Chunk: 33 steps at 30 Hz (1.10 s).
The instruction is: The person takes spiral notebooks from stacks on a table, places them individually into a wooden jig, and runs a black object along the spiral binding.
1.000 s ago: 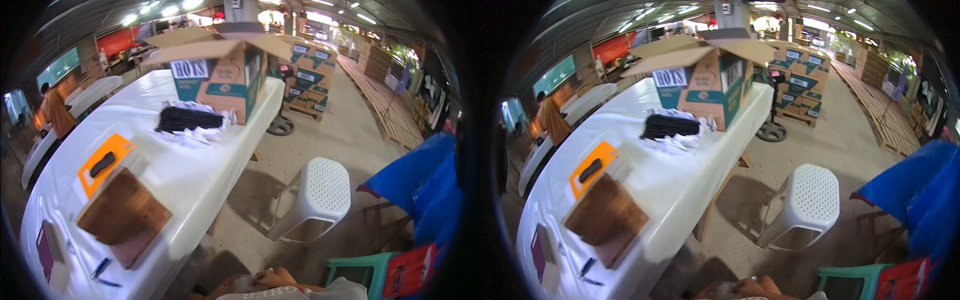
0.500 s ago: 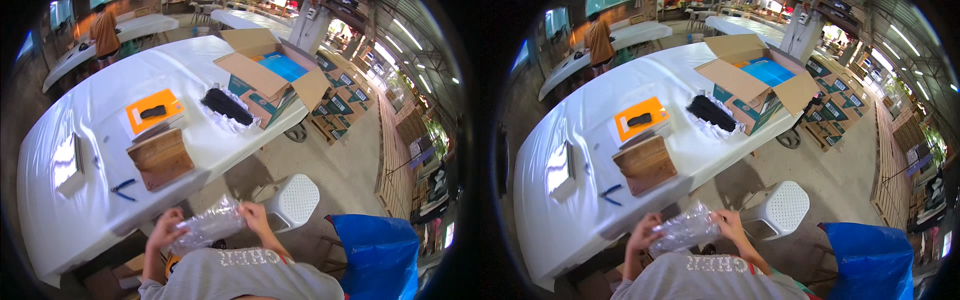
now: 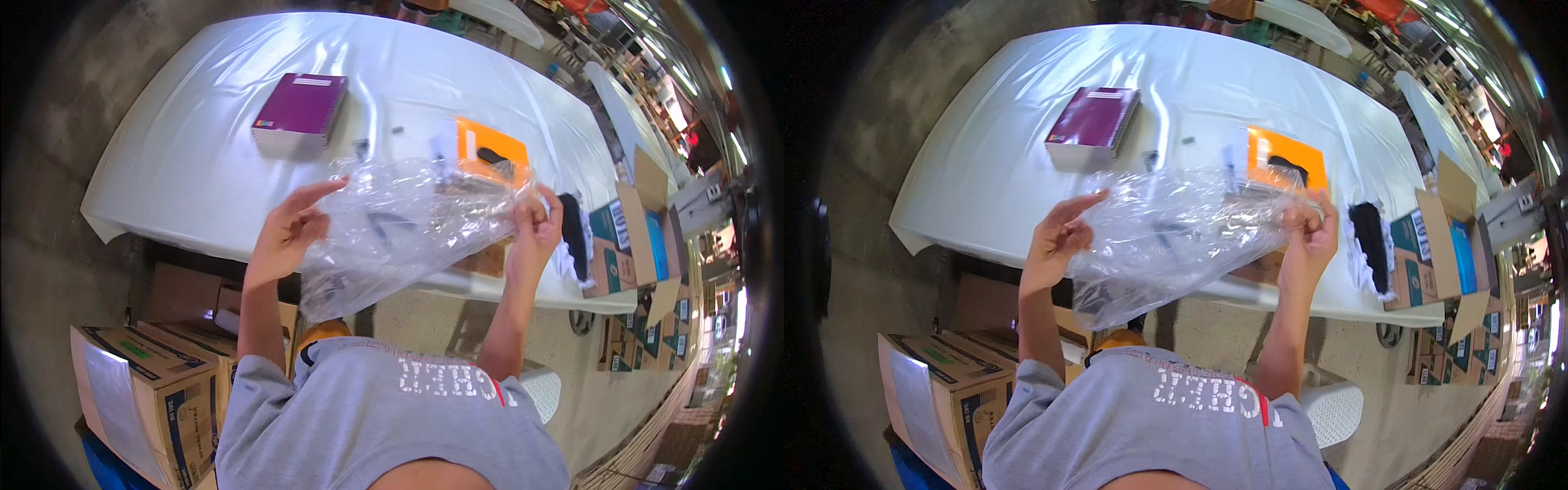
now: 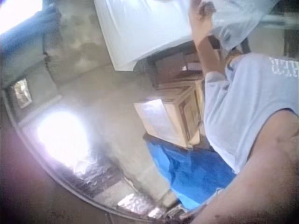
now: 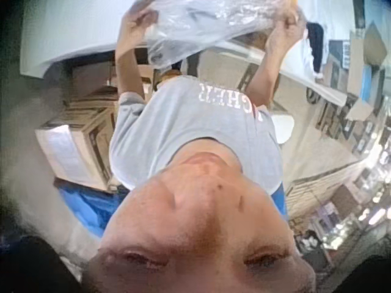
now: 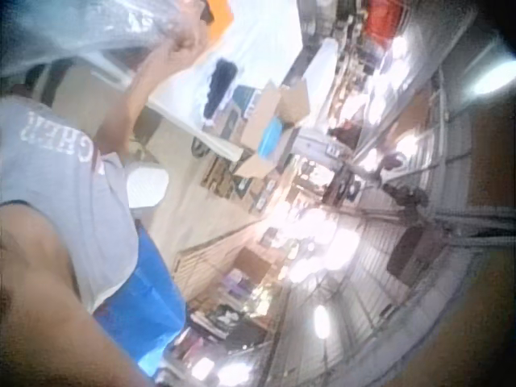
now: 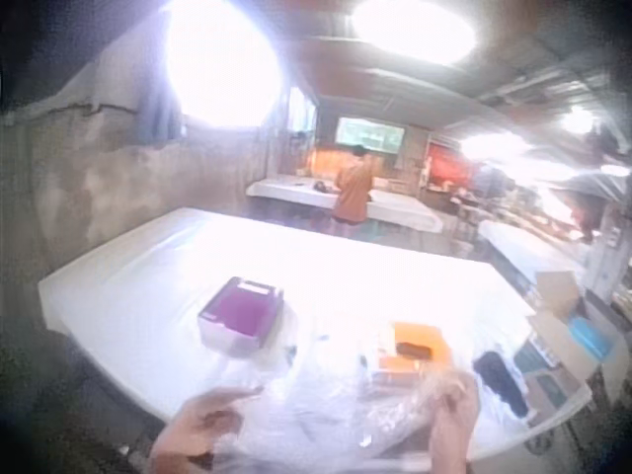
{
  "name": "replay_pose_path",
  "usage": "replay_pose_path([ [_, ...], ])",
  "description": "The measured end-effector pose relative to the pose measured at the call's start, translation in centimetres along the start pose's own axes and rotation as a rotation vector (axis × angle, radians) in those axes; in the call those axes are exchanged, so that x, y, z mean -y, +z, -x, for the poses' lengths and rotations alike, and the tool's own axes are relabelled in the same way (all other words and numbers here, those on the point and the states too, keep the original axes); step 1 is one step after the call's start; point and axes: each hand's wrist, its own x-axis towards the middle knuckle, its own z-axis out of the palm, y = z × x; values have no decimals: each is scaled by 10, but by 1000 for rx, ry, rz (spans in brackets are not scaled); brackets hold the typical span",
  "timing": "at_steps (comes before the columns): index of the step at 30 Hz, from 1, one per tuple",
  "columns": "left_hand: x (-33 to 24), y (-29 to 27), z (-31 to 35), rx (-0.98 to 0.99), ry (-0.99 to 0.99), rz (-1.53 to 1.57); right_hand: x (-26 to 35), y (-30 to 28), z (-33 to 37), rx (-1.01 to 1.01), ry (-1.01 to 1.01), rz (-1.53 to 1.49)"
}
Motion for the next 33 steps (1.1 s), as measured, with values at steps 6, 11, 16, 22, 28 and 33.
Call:
replay_pose_path([
  [6,16,-36,-73,-356,-63,210,1,92,-6,64,-392,334],
  [11,15,-56,-118,-403,1,413,-10,156,32,698,-969,697],
  [16,9,-94,-126,-148,9,785,-49,186,-1,506,-486,722],
  [22,-12,-103,-108,-698,357,-485,-28,207,-50,511,241,73],
  [28,16,-41,-76,-185,218,-736,-40,273,-62,687,487,-281],
  [33,60,-62,-71,-395,-143,-395,-67,278,-30,904,556,-510],
])
